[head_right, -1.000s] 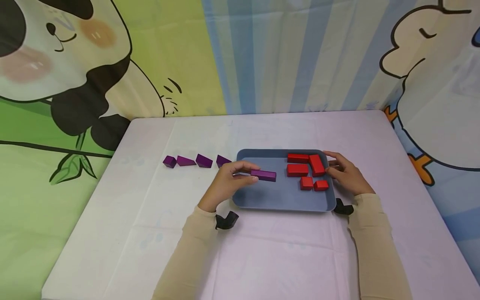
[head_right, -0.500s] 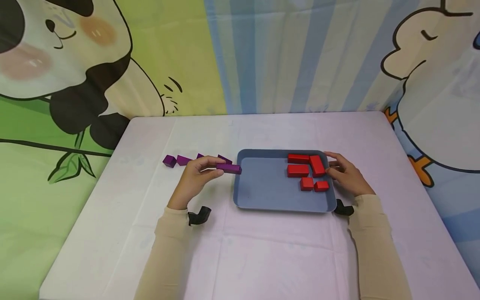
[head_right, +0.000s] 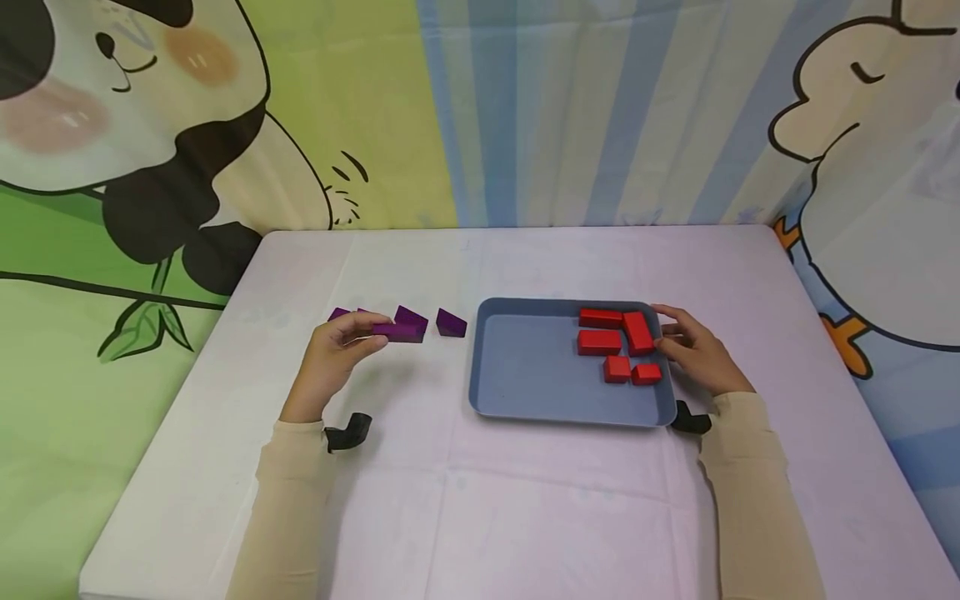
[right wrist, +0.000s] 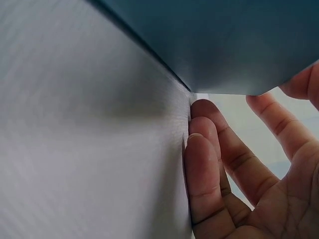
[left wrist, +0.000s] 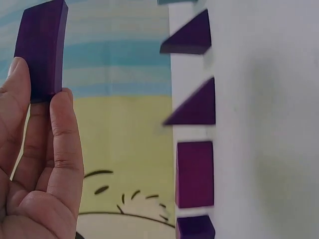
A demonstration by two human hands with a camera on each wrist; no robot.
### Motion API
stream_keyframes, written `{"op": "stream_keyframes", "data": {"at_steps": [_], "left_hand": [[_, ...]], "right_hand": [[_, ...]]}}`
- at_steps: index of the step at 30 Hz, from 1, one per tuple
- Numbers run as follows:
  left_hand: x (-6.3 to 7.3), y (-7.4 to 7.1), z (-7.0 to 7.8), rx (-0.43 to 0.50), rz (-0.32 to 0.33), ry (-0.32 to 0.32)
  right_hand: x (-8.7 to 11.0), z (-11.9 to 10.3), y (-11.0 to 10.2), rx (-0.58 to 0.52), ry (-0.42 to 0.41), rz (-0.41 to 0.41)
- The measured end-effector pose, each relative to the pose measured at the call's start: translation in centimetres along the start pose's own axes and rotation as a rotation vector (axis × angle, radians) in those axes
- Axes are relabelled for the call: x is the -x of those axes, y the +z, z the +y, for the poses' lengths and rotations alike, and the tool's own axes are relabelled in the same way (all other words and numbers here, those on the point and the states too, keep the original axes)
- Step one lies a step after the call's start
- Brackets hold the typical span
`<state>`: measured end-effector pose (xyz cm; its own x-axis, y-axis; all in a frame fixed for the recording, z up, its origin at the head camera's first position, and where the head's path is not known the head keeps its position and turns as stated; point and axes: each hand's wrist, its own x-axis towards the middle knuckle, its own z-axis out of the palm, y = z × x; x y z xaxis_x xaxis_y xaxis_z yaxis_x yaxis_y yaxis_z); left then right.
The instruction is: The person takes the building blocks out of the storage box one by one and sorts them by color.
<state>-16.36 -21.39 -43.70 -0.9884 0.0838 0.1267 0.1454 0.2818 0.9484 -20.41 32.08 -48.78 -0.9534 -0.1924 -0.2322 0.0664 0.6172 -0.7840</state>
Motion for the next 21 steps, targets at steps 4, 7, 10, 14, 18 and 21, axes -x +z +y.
{"op": "stream_keyframes", "data": {"at_steps": [4, 7, 10, 14, 18, 21], "left_hand": [[0.5, -1.5, -0.7, -0.014, 0.053, -0.011], [0.9, -2.6, -1.2, -0.032, 0.096, -0.022], [1.3, -3.6, -1.4, -0.063, 0.13, -0.037], [1.4, -4.8, -1.5, -0.102, 0.148, -0.061], [1.3, -6.2, -1.7, -0.141, 0.168, -0.081], [1.0, -7.4, -1.9, -0.169, 0.197, -0.085]], "right_hand": [[0.1, -0.2, 0.0, 0.008, -0.008, 0.0], [0.1, -0.3, 0.0, 0.007, -0.011, -0.002], [0.0, -0.4, 0.1, 0.006, -0.008, -0.007], [0.0, -0.3, 0.0, 0.006, -0.005, -0.007], [0.1, -0.1, -0.1, 0.005, -0.014, -0.008], [0.0, 0.2, -0.1, 0.002, -0.018, -0.012]]}}
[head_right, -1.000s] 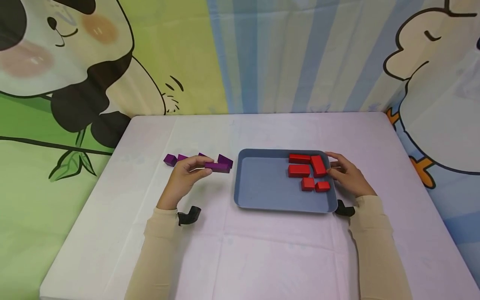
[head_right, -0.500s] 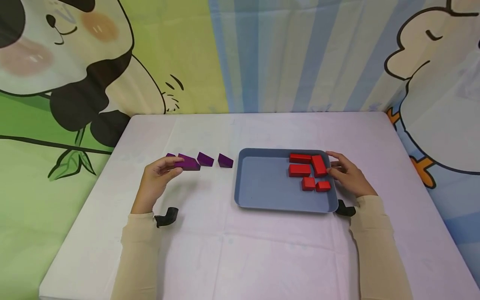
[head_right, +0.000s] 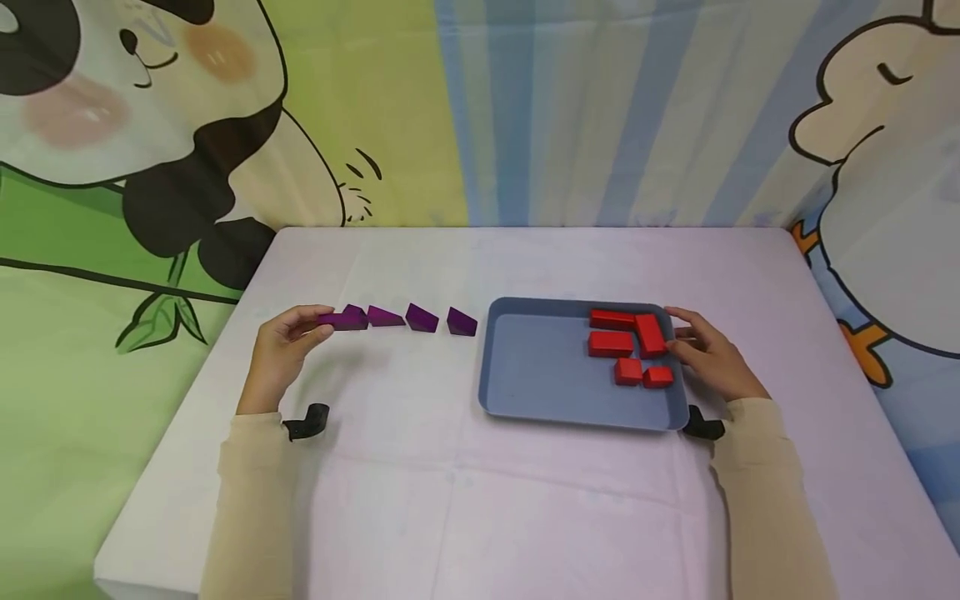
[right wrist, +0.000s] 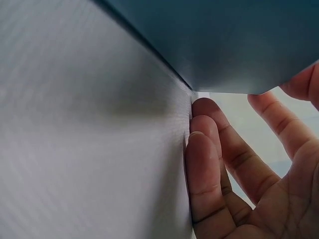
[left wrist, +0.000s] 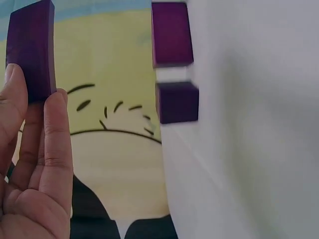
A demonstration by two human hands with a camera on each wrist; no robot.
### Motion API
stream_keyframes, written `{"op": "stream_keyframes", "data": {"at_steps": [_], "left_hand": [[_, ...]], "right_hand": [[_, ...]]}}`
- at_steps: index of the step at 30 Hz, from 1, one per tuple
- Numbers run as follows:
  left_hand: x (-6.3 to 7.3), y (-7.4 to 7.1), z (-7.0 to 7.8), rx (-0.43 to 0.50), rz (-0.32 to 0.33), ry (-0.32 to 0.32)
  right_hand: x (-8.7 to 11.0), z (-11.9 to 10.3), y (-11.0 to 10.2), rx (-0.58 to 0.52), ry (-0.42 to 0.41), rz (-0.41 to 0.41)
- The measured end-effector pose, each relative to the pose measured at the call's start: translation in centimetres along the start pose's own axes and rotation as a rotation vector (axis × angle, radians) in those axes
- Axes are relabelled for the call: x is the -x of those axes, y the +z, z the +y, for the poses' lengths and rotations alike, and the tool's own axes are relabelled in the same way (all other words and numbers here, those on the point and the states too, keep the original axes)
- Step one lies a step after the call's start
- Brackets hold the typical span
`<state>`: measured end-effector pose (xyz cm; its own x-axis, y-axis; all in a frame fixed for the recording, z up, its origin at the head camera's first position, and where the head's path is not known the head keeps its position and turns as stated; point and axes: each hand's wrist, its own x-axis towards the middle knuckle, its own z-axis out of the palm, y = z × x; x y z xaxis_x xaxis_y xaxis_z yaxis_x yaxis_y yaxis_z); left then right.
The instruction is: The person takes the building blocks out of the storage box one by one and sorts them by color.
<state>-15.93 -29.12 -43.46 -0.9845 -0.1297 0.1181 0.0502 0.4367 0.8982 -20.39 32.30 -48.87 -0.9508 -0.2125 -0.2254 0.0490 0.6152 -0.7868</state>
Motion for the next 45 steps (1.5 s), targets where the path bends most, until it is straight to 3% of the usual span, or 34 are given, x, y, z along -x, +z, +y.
{"op": "stream_keyframes", "data": {"at_steps": [8, 15, 23, 31, 45], "left_hand": [[-1.9, -2.8, -0.8, -0.051, 0.057, 0.003], [-3.1, -4.4, -1.9, -0.159, 0.042, -0.056], [-4.6, -4.6, -3.9, -0.256, 0.007, -0.079], [-6.1, -4.7, -4.8, -0.356, -0.007, -0.087], [-6.8, -4.2, -6.3, -0.356, -0.085, -0.154]], "right_hand": [[0.2, 0.1, -0.1, 0.027, -0.024, 0.006], [0.1, 0.0, 0.0, 0.034, -0.034, 0.011], [0.1, 0.2, 0.1, 0.003, -0.02, 0.017], [0.1, 0.1, 0.2, -0.024, -0.009, 0.014], [0.0, 0.1, 0.3, -0.041, 0.01, 0.016]]}}
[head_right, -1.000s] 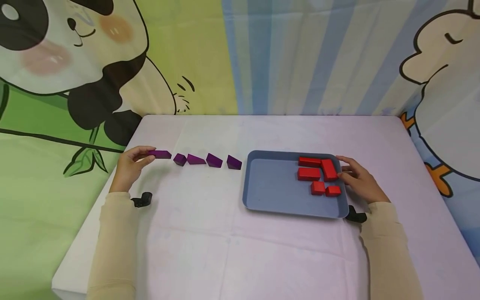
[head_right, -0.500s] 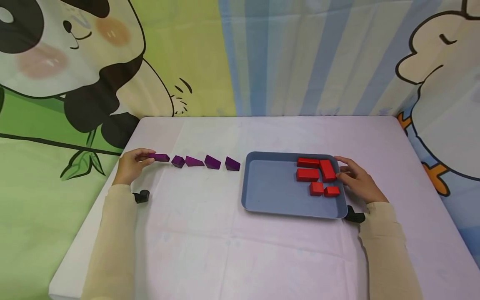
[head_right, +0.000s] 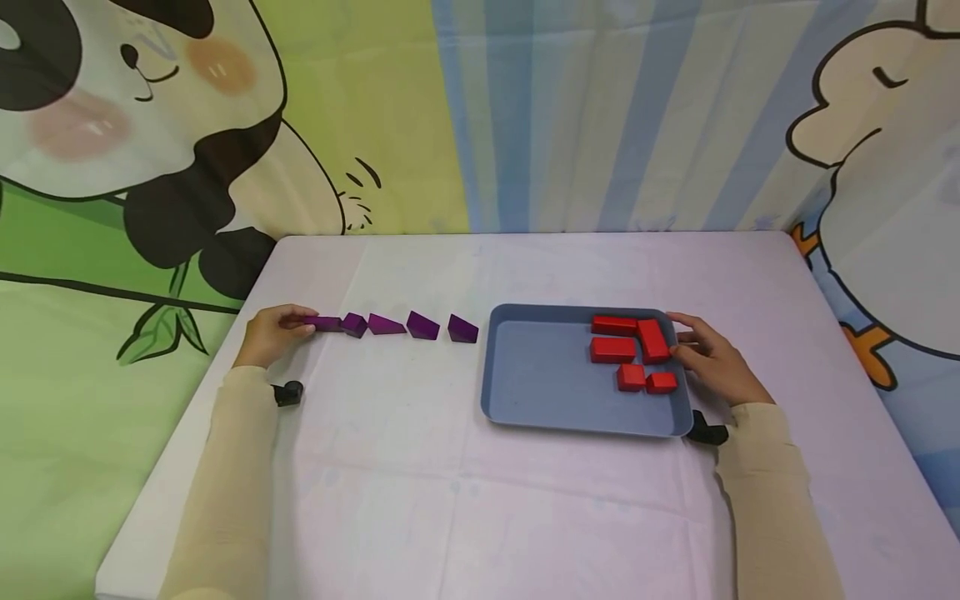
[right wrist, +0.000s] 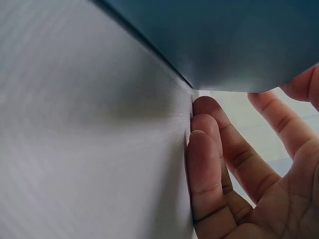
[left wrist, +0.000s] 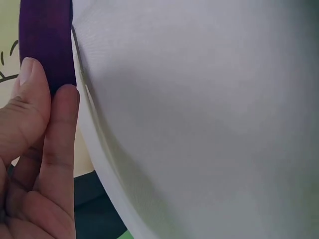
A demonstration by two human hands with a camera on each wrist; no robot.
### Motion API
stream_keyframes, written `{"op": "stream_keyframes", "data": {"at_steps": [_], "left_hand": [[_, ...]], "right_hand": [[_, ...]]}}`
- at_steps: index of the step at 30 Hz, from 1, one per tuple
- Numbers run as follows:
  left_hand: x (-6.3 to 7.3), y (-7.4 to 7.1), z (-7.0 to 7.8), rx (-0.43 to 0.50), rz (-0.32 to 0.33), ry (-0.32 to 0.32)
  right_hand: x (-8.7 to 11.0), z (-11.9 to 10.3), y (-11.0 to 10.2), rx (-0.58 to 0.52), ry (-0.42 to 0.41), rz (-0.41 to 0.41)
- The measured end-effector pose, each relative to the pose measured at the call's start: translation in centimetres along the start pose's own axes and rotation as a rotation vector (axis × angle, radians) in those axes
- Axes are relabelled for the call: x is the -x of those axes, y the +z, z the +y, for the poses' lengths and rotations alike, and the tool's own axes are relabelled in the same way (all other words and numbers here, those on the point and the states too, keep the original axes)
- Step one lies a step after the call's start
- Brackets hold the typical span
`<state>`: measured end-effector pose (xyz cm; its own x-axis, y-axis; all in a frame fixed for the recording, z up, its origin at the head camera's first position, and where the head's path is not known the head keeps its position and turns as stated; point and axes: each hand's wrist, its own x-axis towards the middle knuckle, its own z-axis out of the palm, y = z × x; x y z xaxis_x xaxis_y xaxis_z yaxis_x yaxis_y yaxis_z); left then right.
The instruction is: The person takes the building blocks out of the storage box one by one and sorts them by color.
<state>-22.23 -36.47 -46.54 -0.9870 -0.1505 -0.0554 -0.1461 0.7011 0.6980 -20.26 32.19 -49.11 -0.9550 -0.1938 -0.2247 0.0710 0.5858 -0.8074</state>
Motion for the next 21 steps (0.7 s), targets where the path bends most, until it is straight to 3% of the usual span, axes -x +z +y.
{"op": "stream_keyframes", "data": {"at_steps": [14, 21], "left_hand": [[0.4, -1.1, 0.1, 0.03, -0.089, -0.059], [1.9, -1.4, 1.7, 0.024, -0.046, -0.004]], "right_hand": [[0.0, -0.1, -0.1, -0.002, 0.014, -0.001], [-0.1, -0.2, 0.0, -0.007, 0.011, 0.003]]}}
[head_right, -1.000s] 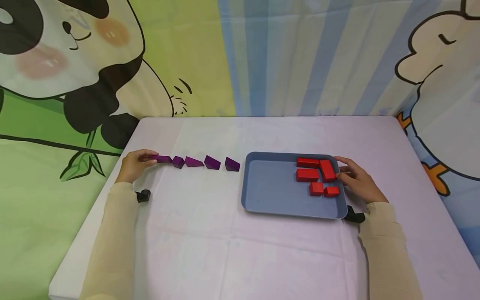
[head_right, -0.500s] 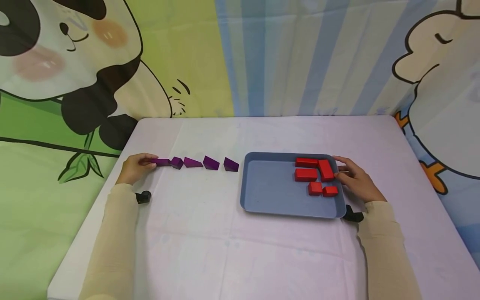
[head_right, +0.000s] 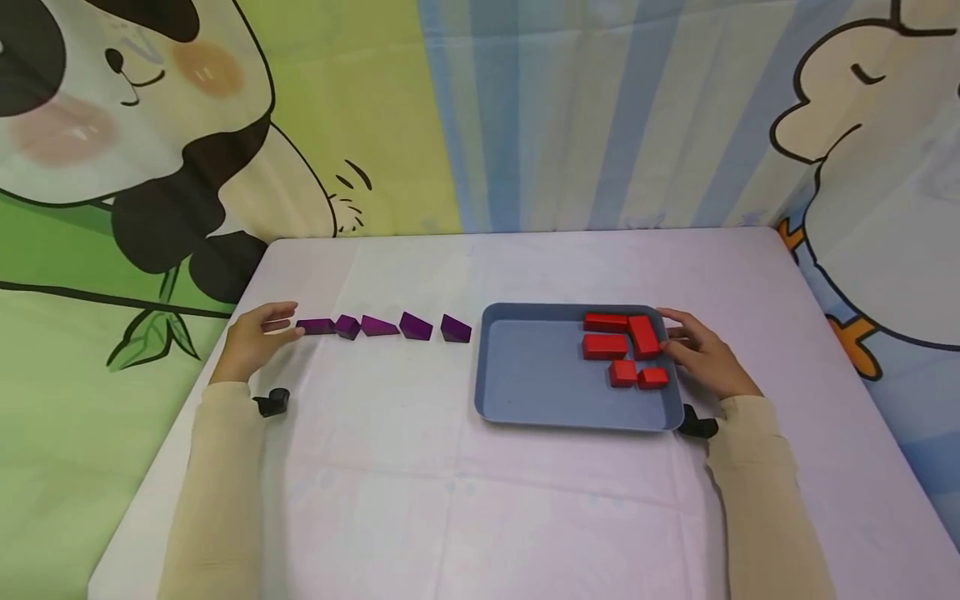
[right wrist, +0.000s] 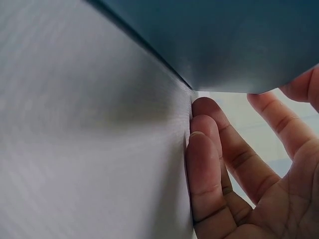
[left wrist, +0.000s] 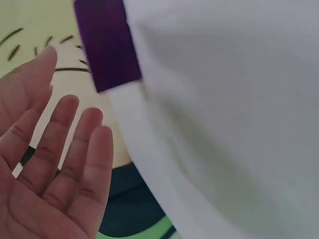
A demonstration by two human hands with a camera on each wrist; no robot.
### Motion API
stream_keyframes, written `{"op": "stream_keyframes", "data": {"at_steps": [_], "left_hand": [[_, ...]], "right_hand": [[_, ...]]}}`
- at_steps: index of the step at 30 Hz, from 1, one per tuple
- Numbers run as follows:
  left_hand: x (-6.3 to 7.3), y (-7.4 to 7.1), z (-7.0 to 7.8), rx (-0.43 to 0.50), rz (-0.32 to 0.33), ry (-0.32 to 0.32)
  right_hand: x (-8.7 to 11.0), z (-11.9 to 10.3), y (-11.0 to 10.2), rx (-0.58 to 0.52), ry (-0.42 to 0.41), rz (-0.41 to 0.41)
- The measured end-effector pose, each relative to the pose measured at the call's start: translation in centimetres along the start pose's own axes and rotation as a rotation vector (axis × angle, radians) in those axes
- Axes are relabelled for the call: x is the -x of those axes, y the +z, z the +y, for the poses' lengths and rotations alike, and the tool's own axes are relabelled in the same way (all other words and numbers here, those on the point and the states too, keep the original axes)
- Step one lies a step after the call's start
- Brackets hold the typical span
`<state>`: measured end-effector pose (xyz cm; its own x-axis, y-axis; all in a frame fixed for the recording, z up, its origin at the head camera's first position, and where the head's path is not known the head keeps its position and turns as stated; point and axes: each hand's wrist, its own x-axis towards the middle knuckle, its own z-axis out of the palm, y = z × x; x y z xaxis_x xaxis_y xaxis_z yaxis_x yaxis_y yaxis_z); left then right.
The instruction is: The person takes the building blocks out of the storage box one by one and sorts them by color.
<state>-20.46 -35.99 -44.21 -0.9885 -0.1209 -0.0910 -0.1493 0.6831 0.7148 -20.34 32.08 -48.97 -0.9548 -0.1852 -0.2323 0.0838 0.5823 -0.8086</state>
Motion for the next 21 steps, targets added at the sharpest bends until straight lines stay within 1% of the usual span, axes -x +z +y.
{"op": "stream_keyframes", "data": {"at_steps": [5, 8, 15, 18, 21], "left_hand": [[1.4, 0.4, 1.8, 0.019, 0.063, 0.025], [2.0, 0.9, 2.9, 0.049, 0.101, 0.033], [3.4, 2.6, 5.6, 0.17, 0.188, 0.089], [3.9, 3.7, 6.6, 0.212, 0.197, 0.129], [4.2, 4.7, 7.5, 0.251, 0.182, 0.167]], "right_hand": [[-0.2, -0.2, 0.1, -0.005, -0.016, -0.002], [-0.1, -0.2, 0.1, -0.005, -0.023, -0.007], [0.0, -0.3, 0.0, 0.003, -0.027, -0.007], [0.1, -0.4, -0.1, 0.012, -0.022, -0.004], [0.2, -0.4, -0.1, 0.01, -0.02, -0.003]]}}
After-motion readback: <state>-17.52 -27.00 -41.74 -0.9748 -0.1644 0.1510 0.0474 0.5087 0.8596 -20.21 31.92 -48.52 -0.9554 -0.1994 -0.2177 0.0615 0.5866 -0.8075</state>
